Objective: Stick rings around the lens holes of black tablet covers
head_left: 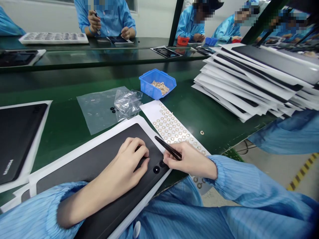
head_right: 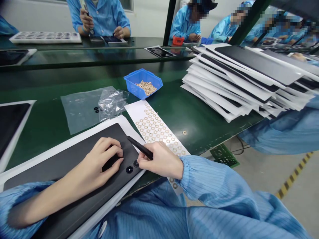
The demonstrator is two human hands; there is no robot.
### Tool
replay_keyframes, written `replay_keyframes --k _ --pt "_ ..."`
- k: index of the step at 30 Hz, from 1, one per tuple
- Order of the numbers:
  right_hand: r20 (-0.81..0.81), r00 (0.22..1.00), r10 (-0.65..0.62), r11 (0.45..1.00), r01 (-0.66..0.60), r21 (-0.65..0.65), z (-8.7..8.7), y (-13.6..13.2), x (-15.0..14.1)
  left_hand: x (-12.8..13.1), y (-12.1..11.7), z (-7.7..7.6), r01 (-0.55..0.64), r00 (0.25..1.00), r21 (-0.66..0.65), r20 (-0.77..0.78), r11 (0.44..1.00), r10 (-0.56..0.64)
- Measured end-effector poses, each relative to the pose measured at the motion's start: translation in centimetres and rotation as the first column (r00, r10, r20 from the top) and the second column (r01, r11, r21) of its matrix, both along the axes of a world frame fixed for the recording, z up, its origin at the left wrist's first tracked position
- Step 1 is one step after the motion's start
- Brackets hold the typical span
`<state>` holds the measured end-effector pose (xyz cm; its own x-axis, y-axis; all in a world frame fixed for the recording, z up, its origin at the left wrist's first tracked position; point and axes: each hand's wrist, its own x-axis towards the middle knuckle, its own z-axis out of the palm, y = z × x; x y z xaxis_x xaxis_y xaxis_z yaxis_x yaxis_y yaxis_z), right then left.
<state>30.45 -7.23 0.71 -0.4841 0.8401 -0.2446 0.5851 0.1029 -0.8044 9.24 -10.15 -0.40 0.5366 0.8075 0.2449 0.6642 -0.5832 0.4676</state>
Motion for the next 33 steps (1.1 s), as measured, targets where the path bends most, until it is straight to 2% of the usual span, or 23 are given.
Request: replay_keyframes --k 4,10,12,14,16,18,27,33 --pt "0.102 0.994 0.027 0.994 -0.037 0.102 0.8 -0.4 -0.3 0.1 0.0 0.1 0.015 1.0 0.001 0.006 1.0 -0.015" --pt "0.135 0.987 0.088 0.987 -0.105 0.123 1.5 -0.2 -0.3 0.1 -0.4 0.7 0.089 0.996 -0.063 0.011 0.994 -0.089" --pt "0.056 0.996 0.063 0.989 -0.069 0.13 1.4 -0.1 0.1 0.1 -0.6 0.8 0.131 0.991 -0.068 0.005 0.989 -0.131" --pt "-0.086 0.995 -0.04 0.99 0.051 0.132 1.4 -0.1 0.6 0.0 -0.7 1.0 0.181 0.982 -0.063 -0.043 0.982 -0.184" --pt "-0.217 0.962 -0.166 0.975 0.193 0.112 1.3 -0.3 1.0 0.0 -0.9 1.1 0.22 0.967 -0.05 -0.117 0.974 -0.225" --pt "-0.291 0.928 -0.234 0.965 0.258 0.048 1.1 -0.8 1.1 0.1 -1.1 1.2 0.237 0.955 -0.04 -0.175 0.971 -0.24" --pt "-0.456 0.858 -0.235 0.967 0.254 -0.021 -0.7 -2.4 0.1 0.1 -1.2 1.2 0.273 0.944 -0.039 -0.179 0.961 -0.276" --pt "-0.46 0.854 -0.242 0.96 0.28 0.015 -0.9 -2.4 -0.4 0.1 -1.3 1.1 0.267 0.944 -0.044 -0.19 0.963 -0.271"
